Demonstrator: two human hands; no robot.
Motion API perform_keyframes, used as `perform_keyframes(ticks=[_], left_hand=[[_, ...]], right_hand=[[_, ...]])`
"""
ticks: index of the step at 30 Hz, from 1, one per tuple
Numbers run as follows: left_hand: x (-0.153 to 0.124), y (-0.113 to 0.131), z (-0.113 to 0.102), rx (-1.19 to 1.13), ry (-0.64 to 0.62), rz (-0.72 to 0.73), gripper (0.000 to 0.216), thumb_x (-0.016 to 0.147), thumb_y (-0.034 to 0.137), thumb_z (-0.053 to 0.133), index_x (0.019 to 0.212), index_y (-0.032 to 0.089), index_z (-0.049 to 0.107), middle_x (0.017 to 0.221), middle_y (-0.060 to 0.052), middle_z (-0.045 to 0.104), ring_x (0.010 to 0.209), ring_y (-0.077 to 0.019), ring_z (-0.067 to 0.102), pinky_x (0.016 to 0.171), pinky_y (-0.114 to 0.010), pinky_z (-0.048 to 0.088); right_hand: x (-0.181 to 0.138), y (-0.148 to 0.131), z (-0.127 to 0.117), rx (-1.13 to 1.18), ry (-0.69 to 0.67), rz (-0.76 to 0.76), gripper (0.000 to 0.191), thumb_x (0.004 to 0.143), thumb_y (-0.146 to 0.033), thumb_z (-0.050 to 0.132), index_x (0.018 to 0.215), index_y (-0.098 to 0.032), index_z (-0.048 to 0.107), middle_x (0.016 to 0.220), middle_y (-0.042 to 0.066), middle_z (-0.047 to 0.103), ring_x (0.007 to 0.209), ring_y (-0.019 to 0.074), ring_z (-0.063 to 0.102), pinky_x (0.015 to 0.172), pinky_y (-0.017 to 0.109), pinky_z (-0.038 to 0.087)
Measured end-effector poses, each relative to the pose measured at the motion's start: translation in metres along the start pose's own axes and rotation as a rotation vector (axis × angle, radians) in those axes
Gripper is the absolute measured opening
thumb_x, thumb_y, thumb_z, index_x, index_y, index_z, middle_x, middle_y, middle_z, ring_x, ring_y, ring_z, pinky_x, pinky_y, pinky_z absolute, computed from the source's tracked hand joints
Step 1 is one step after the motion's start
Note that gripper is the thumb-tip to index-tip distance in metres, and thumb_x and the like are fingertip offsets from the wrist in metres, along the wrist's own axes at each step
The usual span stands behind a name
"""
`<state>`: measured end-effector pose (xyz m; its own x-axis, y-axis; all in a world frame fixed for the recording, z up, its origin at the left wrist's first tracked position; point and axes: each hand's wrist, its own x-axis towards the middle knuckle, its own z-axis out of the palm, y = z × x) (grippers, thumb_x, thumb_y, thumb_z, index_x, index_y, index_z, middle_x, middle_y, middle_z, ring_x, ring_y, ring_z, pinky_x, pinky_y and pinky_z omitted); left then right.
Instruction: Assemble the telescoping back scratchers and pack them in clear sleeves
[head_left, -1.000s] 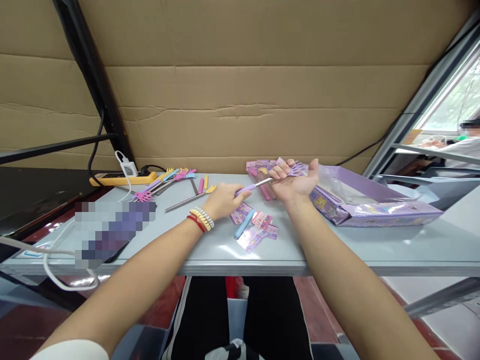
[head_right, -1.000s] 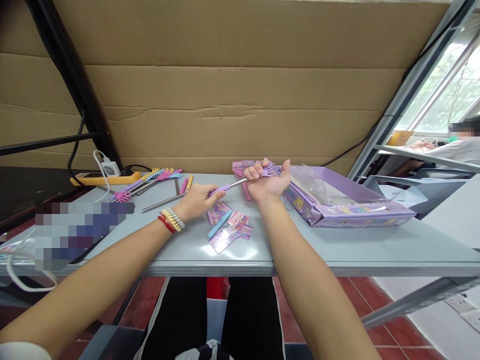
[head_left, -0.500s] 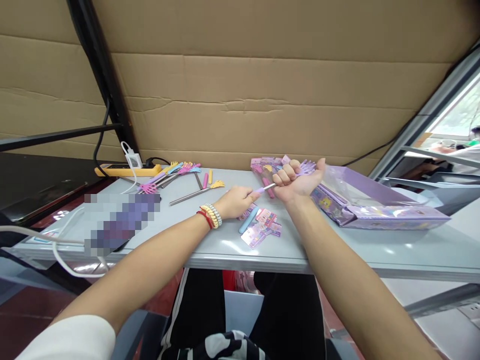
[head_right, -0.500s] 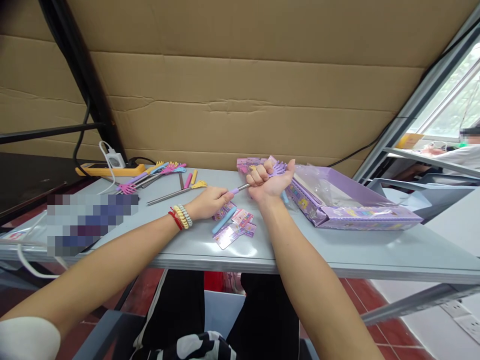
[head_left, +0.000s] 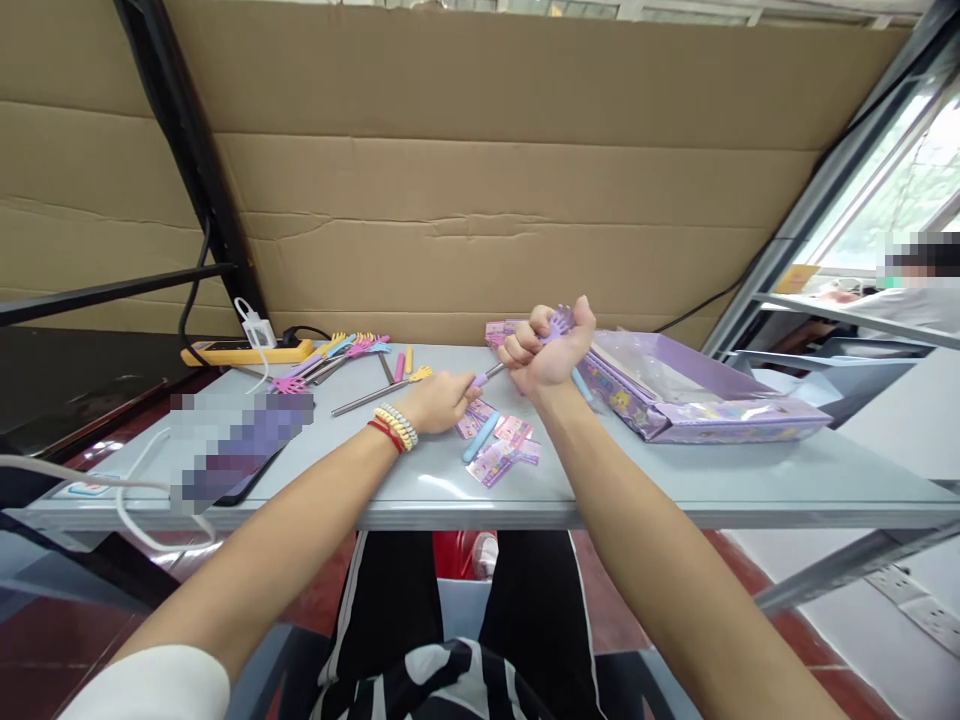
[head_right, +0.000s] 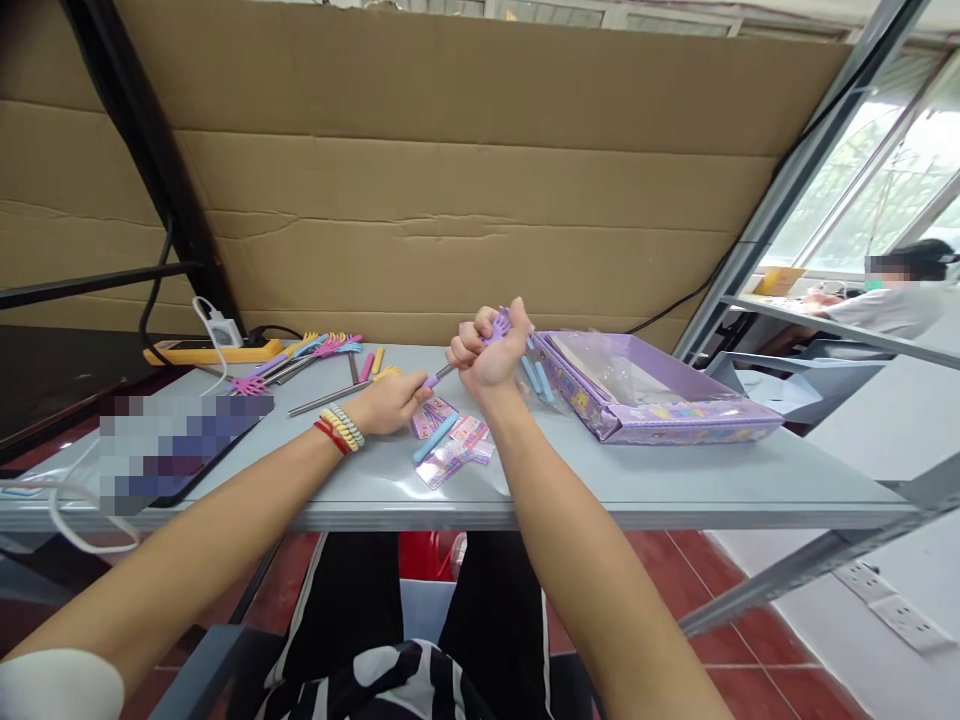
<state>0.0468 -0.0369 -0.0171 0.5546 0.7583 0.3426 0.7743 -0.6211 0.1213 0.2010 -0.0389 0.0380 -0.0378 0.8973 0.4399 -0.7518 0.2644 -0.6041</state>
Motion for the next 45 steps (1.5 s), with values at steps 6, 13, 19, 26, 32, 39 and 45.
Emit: perform_keyframes(ticks=[6, 13, 19, 26, 32, 39, 45], left_hand=[[-0.034, 0.023, -0.019, -0.493, -0.028, -0.121, 0.027, 0.092, 0.036, 0.033, 0.073, 0.021, 0.045, 0.071, -0.002, 0.06, 0.065, -0.0161, 0.054, 0.065, -0.029, 0.041], [-0.084, 0.053, -0.003, -0.974, 0.254, -0.527, 0.028, 0.079, 0.041, 0.053, 0.065, 0.022, 0.038, 0.055, 0.006, 0.041, 0.051, -0.01, 0.038, 0.052, -0.025, 0.034], [-0.097, 0.072, 0.009, -0.878, 0.431, -0.652, 0.035, 0.076, 0.034, 0.053, 0.056, 0.022, 0.027, 0.051, 0.007, 0.029, 0.05, -0.0087, 0.029, 0.05, -0.025, 0.03], [-0.096, 0.072, 0.006, -0.865, 0.452, -0.65, 0.037, 0.073, 0.031, 0.054, 0.053, 0.021, 0.024, 0.049, 0.007, 0.026, 0.049, -0.0078, 0.025, 0.048, -0.024, 0.027], [-0.08, 0.068, 0.007, -0.933, 0.514, -0.635, 0.035, 0.068, 0.022, 0.055, 0.049, 0.02, 0.025, 0.046, 0.007, 0.026, 0.049, -0.0073, 0.025, 0.049, -0.024, 0.024], [-0.078, 0.064, 0.017, -0.898, 0.525, -0.582, 0.033, 0.069, 0.021, 0.054, 0.05, 0.02, 0.027, 0.047, 0.007, 0.028, 0.05, -0.0077, 0.027, 0.05, -0.023, 0.026], [-0.081, 0.064, 0.016, -0.942, 0.57, -0.641, 0.034, 0.067, 0.017, 0.053, 0.05, 0.02, 0.024, 0.047, 0.008, 0.024, 0.049, -0.0064, 0.023, 0.049, -0.023, 0.024]], right_hand=[[-0.003, 0.008, 0.052, -0.129, -0.087, 0.25, 0.059, 0.071, -0.07, 0.056, 0.054, -0.023, 0.024, 0.042, -0.011, 0.011, 0.033, 0.0043, 0.005, 0.032, 0.021, 0.004], [-0.023, 0.033, 0.086, -0.199, -0.238, 0.371, 0.056, 0.072, -0.067, 0.057, 0.057, -0.024, 0.025, 0.044, -0.01, 0.013, 0.037, 0.0049, 0.004, 0.033, 0.022, 0.002], [-0.044, 0.034, 0.092, -0.186, -0.215, 0.312, 0.054, 0.073, -0.066, 0.057, 0.059, -0.024, 0.025, 0.046, -0.01, 0.01, 0.04, 0.0055, 0.002, 0.034, 0.023, 0.002], [-0.055, 0.029, 0.099, -0.26, -0.265, 0.304, 0.054, 0.075, -0.07, 0.051, 0.06, -0.024, 0.027, 0.049, -0.009, 0.01, 0.041, 0.006, 0.003, 0.035, 0.023, 0.005], [-0.047, 0.027, 0.101, -0.317, -0.3, 0.354, 0.055, 0.078, -0.077, 0.036, 0.063, -0.024, 0.03, 0.05, -0.008, 0.011, 0.042, 0.0067, 0.003, 0.036, 0.022, 0.004], [-0.046, 0.026, 0.095, -0.295, -0.236, 0.31, 0.054, 0.079, -0.074, 0.039, 0.064, -0.024, 0.024, 0.049, -0.009, 0.01, 0.041, 0.0062, 0.003, 0.035, 0.021, 0.005], [-0.052, 0.04, 0.107, -0.349, -0.334, 0.309, 0.053, 0.08, -0.072, 0.041, 0.065, -0.024, 0.023, 0.054, -0.008, 0.01, 0.041, 0.0046, 0.008, 0.035, 0.018, 0.007]])
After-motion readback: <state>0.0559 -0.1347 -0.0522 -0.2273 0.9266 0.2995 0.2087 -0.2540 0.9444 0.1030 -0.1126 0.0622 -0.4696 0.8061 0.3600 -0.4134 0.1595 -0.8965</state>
